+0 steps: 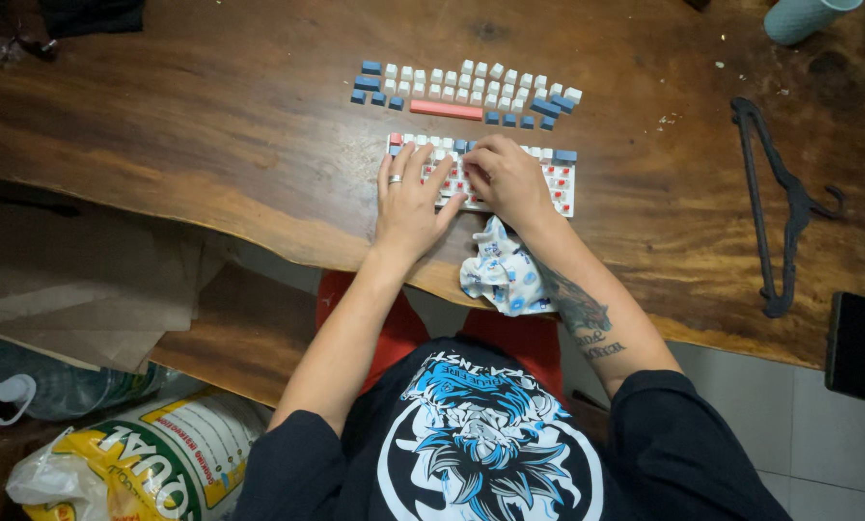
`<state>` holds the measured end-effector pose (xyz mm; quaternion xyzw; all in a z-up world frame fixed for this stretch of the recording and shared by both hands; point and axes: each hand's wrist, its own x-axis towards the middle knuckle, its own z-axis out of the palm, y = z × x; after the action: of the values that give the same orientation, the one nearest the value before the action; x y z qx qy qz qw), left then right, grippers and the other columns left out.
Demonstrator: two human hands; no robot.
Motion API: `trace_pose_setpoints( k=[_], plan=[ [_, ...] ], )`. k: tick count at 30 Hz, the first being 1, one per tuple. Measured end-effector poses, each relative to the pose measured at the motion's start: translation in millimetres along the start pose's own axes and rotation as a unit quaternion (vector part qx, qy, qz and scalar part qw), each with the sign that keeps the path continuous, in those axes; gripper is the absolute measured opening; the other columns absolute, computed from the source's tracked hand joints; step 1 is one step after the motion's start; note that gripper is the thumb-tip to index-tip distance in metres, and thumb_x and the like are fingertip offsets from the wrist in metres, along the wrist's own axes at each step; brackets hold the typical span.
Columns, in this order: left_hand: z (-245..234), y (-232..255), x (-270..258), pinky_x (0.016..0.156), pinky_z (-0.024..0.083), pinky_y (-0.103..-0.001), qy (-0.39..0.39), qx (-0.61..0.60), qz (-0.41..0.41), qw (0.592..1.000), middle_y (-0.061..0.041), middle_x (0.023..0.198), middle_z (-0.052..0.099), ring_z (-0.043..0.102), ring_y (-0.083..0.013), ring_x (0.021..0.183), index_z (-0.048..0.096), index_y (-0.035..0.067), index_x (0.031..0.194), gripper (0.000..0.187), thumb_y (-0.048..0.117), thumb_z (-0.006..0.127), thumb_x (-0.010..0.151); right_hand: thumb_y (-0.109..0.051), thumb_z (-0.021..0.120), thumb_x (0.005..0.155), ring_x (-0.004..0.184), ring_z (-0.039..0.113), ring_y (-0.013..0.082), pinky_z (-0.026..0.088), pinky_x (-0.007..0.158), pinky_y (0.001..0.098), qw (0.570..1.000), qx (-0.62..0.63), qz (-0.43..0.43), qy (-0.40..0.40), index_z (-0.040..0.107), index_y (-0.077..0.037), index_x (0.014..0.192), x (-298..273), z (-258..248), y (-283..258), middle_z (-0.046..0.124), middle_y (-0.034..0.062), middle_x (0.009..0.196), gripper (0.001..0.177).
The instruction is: The person assembles a mechanical keyboard by placing keycaps onto the keyboard base one at a time. They handle white, blue, and red keycaps, arranging them in rows across the keyboard. The person occasionally wipes the keyboard with a cloth during the process.
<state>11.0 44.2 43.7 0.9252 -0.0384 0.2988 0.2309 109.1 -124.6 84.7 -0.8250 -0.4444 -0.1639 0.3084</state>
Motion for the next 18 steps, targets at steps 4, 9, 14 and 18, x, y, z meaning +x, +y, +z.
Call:
trace_pose_setpoints(
  k=[4,9,14,18],
  plan=[
    [-1.5,0.9,0.7,0.118,0.026,-0.061,-0.001,0.003,0.003,1.0,-0.017,0.144,0.052,0.04,-0.039,0.14,0.066,0.012,0.132,0.053,0.039,0.079,0.087,-0.006,0.077,0.085,0.093,0.067,0.0313,0.055,0.078,0.0411,1.0,0.003,0.001,0.0,0.076,-0.006,0.1,-0.8,1.9,2.4,0.068,0.0107,0.101,0.015],
    [-1.7,1.8,0.8,0.118,0.026,-0.061,-0.004,0.004,-0.001,1.0,-0.016,0.144,0.051,0.04,-0.0386,0.141,0.066,0.013,0.133,0.054,0.04,0.079,0.088,-0.007,0.076,0.086,0.096,0.066,0.0306,0.055,0.083,0.0413,1.0,0.002,0.016,-0.018,0.077,-0.007,0.101,-1.6,3.4,5.1,0.068,0.0085,0.101,0.015],
    [-1.8,2.2,-0.2,0.119,0.026,-0.061,-0.008,0.005,-0.007,1.0,-0.016,0.144,0.052,0.04,-0.0384,0.141,0.066,0.014,0.134,0.055,0.04,0.079,0.087,-0.008,0.074,0.086,0.099,0.062,0.0305,0.05,0.085,0.0436,0.999,-0.034,0.026,-0.033,0.079,-0.01,0.102,-5.5,5.6,2.9,0.067,0.008,0.104,0.016],
    [-1.7,2.5,1.4,0.118,0.026,-0.061,-0.008,0.009,0.0,1.0,-0.016,0.143,0.052,0.041,-0.0392,0.14,0.066,0.014,0.135,0.055,0.04,0.079,0.088,-0.008,0.072,0.086,0.102,0.06,0.0301,0.046,0.085,0.0441,0.997,-0.051,0.029,-0.049,0.08,-0.011,0.105,-6.5,3.9,3.4,0.066,0.0075,0.106,0.021]
  ],
)
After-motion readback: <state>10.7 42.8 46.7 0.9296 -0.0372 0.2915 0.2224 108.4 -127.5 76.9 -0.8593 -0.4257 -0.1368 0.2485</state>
